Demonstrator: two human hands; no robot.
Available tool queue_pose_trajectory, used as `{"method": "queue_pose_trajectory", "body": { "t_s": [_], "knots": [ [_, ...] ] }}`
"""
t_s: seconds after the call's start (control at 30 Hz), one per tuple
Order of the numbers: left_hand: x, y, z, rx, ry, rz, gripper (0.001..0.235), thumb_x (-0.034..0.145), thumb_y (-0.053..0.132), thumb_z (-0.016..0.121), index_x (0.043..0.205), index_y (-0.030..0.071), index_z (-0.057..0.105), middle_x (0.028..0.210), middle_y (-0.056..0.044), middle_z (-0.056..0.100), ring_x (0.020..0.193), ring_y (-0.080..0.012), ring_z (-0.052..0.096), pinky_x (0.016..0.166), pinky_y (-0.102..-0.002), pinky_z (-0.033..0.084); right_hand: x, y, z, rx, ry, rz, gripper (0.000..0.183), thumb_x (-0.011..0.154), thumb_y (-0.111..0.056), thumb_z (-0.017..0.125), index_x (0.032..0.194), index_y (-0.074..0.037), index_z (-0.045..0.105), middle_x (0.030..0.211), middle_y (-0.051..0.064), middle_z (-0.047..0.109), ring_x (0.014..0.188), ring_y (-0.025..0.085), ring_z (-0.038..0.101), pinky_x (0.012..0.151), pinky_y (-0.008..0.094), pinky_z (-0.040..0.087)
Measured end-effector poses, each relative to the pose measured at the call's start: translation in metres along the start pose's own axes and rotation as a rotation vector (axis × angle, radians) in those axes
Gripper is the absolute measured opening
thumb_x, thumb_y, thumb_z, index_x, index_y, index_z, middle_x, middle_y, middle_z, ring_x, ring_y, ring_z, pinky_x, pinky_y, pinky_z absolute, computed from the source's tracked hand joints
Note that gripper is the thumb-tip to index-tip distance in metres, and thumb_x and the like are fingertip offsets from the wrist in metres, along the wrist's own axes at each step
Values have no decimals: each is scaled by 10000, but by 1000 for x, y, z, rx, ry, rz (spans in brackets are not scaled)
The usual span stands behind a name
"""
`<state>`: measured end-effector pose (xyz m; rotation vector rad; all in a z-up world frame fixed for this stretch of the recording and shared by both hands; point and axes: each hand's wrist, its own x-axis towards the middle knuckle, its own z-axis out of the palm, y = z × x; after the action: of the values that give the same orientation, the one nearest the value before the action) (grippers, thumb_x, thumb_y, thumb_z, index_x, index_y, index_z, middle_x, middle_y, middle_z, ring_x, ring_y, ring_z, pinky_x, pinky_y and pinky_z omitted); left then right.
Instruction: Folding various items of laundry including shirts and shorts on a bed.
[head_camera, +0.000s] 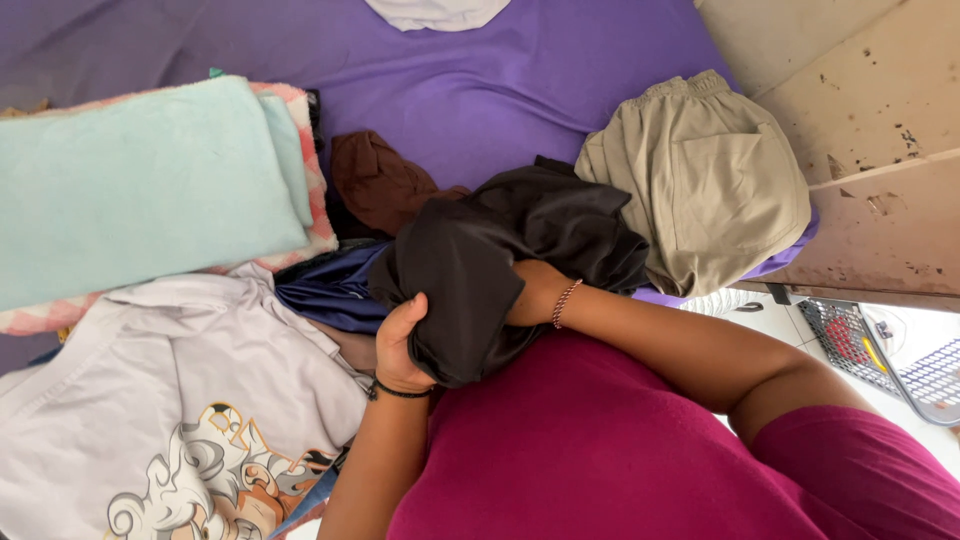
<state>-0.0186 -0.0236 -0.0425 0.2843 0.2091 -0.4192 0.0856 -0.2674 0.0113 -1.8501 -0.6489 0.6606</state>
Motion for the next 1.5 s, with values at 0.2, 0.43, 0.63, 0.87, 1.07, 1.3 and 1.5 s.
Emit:
{"method": "queue_pose_trajectory", "body": {
  "t_s": [0.2, 0.43, 0.63, 0.87, 1.07, 1.3, 1.5],
  "knots": [
    [-11, 27, 13, 48, 7, 155, 551, 990, 219, 480, 1488, -9, 421, 1458, -303, 500, 1264, -465, 560, 1037, -661, 437, -8, -39, -30, 106, -100, -127, 245, 824, -202, 743, 982, -18, 715, 910, 179, 735, 902, 310, 687, 813, 460, 537],
    [-13, 50, 49, -97, 303, 290, 518, 905, 169, 628, 1404, 37, 577, 1400, -153, 609, 1296, -326, 570, 1160, -498, 408, -78, -47, -131, 791, 489, -654, 172, 913, -203, 779, 899, -38, 734, 961, 137, 748, 918, 244, 765, 873, 369, 664],
    [2, 42, 72, 25, 353, 315, 502, 846, 106, 654, 1340, 26, 607, 1361, -164, 634, 1241, -337, 601, 1121, -513, 452, -97, -22, -147, 208, 1441, -779, 181, 885, -154, 743, 901, -88, 575, 804, 17, 457, 710, 135, 383, 697, 316, 298],
    [-5, 64, 92, 262, 242, 386, 443, 916, 141, 678, 1311, -48, 609, 1341, -202, 642, 1248, -320, 615, 1124, -453, 465, -117, -6, -229, 772, 1936, -448, 181, 757, -11, 850, 903, 87, 809, 922, 208, 794, 891, 353, 803, 861, 508, 717],
    [4, 41, 94, 691, 459, 297, 439, 883, 137, 667, 1269, -69, 625, 1250, -168, 690, 1089, -235, 672, 1018, -376, 533, -87, -57, -159, -889, 1165, -344, 344, 1084, -3, 682, 1354, 154, 537, 1351, 315, 499, 1301, 488, 425, 1113, 629, 305],
    [30, -23, 83, 1176, -19, 66, 382, 781, 181, 888, 1078, -12, 743, 996, -167, 764, 907, -204, 688, 834, -380, 570, -40, -30, -46, -242, 125, -223, 570, 768, -99, 783, 1300, -46, 587, 1214, 204, 669, 1190, 474, 581, 1048, 672, 333],
    [34, -26, 118, 1712, -42, 3, 447, 758, 273, 842, 1161, 176, 674, 1167, -69, 679, 1021, -255, 682, 921, -399, 519, -65, -42, -81, 423, 323, -237, 214, 913, -68, 664, 1104, 21, 700, 845, 133, 727, 823, 193, 678, 825, 373, 520]
  ]
}}
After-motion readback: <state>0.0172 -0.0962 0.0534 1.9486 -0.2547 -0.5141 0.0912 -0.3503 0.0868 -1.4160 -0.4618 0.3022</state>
